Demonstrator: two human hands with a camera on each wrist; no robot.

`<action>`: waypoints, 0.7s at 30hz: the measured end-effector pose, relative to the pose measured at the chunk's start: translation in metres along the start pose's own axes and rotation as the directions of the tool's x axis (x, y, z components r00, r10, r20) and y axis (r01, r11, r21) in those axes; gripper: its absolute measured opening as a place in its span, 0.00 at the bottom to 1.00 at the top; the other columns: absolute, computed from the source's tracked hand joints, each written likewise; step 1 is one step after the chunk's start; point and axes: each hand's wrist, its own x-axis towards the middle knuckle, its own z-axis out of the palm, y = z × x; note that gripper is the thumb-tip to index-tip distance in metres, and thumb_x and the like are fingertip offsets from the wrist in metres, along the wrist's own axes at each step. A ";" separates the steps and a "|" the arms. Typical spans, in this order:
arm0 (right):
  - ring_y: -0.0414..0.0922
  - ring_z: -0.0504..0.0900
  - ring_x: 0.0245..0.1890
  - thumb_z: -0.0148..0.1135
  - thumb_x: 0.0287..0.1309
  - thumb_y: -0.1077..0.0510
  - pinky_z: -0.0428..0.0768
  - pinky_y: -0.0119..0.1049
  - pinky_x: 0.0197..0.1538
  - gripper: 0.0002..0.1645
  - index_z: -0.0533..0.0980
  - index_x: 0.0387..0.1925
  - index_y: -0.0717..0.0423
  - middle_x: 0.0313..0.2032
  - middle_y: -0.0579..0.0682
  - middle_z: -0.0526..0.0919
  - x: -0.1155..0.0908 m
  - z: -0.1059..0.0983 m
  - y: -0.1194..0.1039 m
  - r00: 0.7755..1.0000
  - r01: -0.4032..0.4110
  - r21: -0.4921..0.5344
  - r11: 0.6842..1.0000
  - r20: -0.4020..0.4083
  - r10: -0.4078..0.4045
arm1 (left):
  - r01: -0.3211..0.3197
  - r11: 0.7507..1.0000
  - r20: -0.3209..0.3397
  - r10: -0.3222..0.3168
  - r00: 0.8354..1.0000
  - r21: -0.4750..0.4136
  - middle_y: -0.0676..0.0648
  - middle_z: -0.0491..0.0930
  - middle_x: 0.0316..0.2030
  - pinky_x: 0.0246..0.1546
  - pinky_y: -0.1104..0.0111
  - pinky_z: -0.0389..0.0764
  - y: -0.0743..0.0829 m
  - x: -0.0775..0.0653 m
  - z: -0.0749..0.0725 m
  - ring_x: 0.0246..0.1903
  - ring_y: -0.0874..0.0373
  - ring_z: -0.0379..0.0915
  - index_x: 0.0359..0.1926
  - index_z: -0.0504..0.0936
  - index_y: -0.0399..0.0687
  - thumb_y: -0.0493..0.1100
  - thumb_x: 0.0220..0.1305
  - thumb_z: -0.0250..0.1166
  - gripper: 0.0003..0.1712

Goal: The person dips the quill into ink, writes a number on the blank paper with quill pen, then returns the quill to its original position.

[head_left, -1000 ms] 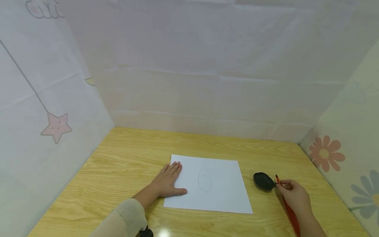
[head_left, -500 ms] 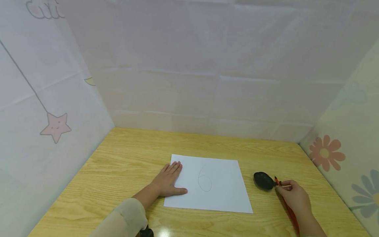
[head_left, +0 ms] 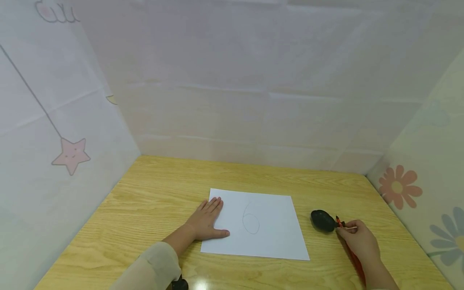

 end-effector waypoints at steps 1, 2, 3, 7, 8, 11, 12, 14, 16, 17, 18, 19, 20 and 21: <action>0.49 0.80 0.33 0.61 0.61 0.44 0.71 0.35 0.29 0.31 0.70 0.50 0.67 0.39 0.63 0.82 0.000 -0.001 0.000 1.000 -0.001 0.000 1.000 0.008 0.001 | -0.001 1.000 0.000 0.001 1.000 -0.003 0.45 0.40 0.79 0.77 0.52 0.40 0.000 0.000 0.000 0.78 0.52 0.34 0.78 0.44 0.43 0.81 0.56 0.50 0.64; 0.50 0.80 0.33 0.61 0.61 0.43 0.72 0.35 0.29 0.32 0.69 0.50 0.68 0.39 0.64 0.81 0.000 -0.001 -0.001 1.000 -0.003 0.001 1.000 0.016 0.003 | -0.003 1.000 -0.001 0.003 1.000 -0.005 0.45 0.40 0.79 0.77 0.52 0.40 0.000 0.000 -0.001 0.78 0.51 0.34 0.78 0.45 0.43 0.81 0.56 0.50 0.64; 0.51 0.80 0.34 0.60 0.61 0.42 0.72 0.35 0.29 0.33 0.69 0.51 0.67 0.40 0.65 0.81 0.000 -0.001 -0.001 1.000 -0.008 0.001 1.000 0.024 0.008 | -0.005 1.000 -0.002 0.005 1.000 -0.009 0.44 0.41 0.79 0.77 0.51 0.40 0.000 0.000 -0.001 0.78 0.51 0.35 0.78 0.45 0.42 0.81 0.56 0.49 0.64; 0.54 0.81 0.37 0.56 0.64 0.38 0.74 0.37 0.30 0.38 0.67 0.55 0.68 0.45 0.68 0.79 -0.001 -0.003 -0.001 0.998 -0.042 0.002 0.999 0.045 0.042 | -0.017 1.000 0.001 0.017 1.000 -0.013 0.42 0.42 0.78 0.77 0.50 0.40 0.002 -0.002 -0.003 0.78 0.49 0.36 0.77 0.46 0.40 0.83 0.55 0.48 0.65; 0.55 0.81 0.38 0.55 0.64 0.37 0.74 0.37 0.30 0.38 0.67 0.56 0.68 0.46 0.69 0.79 -0.001 -0.003 -0.001 0.998 -0.052 0.001 0.999 0.038 0.052 | -0.016 1.000 0.004 0.016 1.000 -0.012 0.43 0.42 0.78 0.77 0.50 0.40 0.002 -0.002 -0.003 0.78 0.49 0.35 0.77 0.45 0.40 0.83 0.55 0.48 0.65; 0.57 0.80 0.40 0.51 0.65 0.34 0.75 0.39 0.31 0.40 0.65 0.58 0.67 0.49 0.69 0.77 -0.003 -0.004 -0.004 0.997 -0.071 0.000 0.997 0.009 0.071 | -0.008 1.000 0.015 0.008 1.000 -0.003 0.44 0.40 0.79 0.77 0.51 0.39 0.002 -0.001 -0.002 0.78 0.51 0.33 0.78 0.43 0.41 0.82 0.56 0.48 0.65; 0.58 0.80 0.41 0.50 0.66 0.34 0.75 0.40 0.32 0.40 0.66 0.58 0.67 0.49 0.69 0.76 -0.003 -0.005 -0.005 0.997 -0.075 0.000 0.997 -0.012 0.075 | -0.006 1.000 0.014 0.006 1.000 -0.004 0.44 0.39 0.79 0.77 0.51 0.39 0.001 -0.001 -0.001 0.79 0.51 0.33 0.78 0.43 0.42 0.82 0.56 0.48 0.64; 0.60 0.79 0.44 0.49 0.67 0.35 0.76 0.44 0.36 0.39 0.65 0.59 0.66 0.52 0.69 0.75 -0.005 -0.006 -0.008 0.997 -0.069 0.000 0.998 -0.046 0.069 | 0.000 1.000 0.012 0.001 1.000 -0.008 0.45 0.38 0.79 0.77 0.52 0.39 0.001 -0.001 0.000 0.79 0.52 0.32 0.78 0.43 0.43 0.81 0.57 0.49 0.64; 0.61 0.77 0.48 0.48 0.68 0.36 0.75 0.47 0.38 0.38 0.65 0.60 0.66 0.55 0.69 0.74 -0.007 -0.008 -0.013 0.996 -0.055 0.007 0.998 -0.066 0.055 | -0.001 1.000 0.007 0.001 1.000 -0.014 0.45 0.37 0.79 0.77 0.52 0.39 0.000 0.000 0.001 0.79 0.53 0.31 0.78 0.42 0.43 0.82 0.56 0.49 0.65; 0.62 0.76 0.49 0.48 0.68 0.36 0.75 0.47 0.39 0.38 0.65 0.60 0.65 0.55 0.69 0.74 -0.008 -0.009 -0.016 0.996 -0.044 0.009 0.999 -0.077 0.044 | -0.003 1.000 0.003 0.003 1.000 -0.018 0.45 0.37 0.79 0.77 0.52 0.39 0.000 0.000 0.001 0.79 0.53 0.31 0.78 0.42 0.43 0.82 0.56 0.49 0.65; 0.62 0.76 0.50 0.47 0.69 0.37 0.75 0.47 0.39 0.37 0.66 0.60 0.65 0.56 0.68 0.73 -0.009 -0.010 -0.018 0.996 -0.029 0.008 1.000 -0.084 0.030 | -0.006 1.000 -0.002 0.006 1.000 -0.023 0.45 0.36 0.79 0.77 0.52 0.39 -0.001 0.001 0.002 0.79 0.53 0.30 0.78 0.42 0.43 0.82 0.55 0.49 0.66; 0.61 0.76 0.50 0.46 0.69 0.37 0.76 0.45 0.38 0.37 0.65 0.60 0.65 0.57 0.68 0.73 -0.011 -0.011 -0.021 0.996 -0.016 0.010 1.000 -0.083 0.017 | -0.008 1.000 -0.005 0.008 1.000 -0.028 0.45 0.36 0.79 0.77 0.52 0.39 -0.001 0.001 0.003 0.79 0.53 0.30 0.78 0.41 0.42 0.83 0.55 0.49 0.66; 0.60 0.76 0.50 0.46 0.70 0.37 0.75 0.43 0.36 0.37 0.66 0.60 0.65 0.57 0.67 0.73 -0.012 -0.013 -0.025 0.997 -0.006 0.012 1.000 -0.083 0.007 | -0.015 0.999 -0.014 0.014 1.000 -0.035 0.44 0.36 0.79 0.77 0.51 0.39 -0.002 0.001 0.003 0.79 0.52 0.30 0.78 0.41 0.42 0.83 0.54 0.48 0.67; 0.59 0.76 0.49 0.45 0.70 0.37 0.75 0.40 0.34 0.36 0.66 0.60 0.64 0.57 0.66 0.73 -0.013 -0.014 -0.028 0.996 0.005 0.013 1.000 -0.085 -0.004 | -0.019 0.999 -0.020 0.019 1.000 -0.039 0.43 0.36 0.79 0.77 0.51 0.39 -0.002 0.001 0.003 0.79 0.52 0.30 0.78 0.41 0.42 0.84 0.54 0.48 0.67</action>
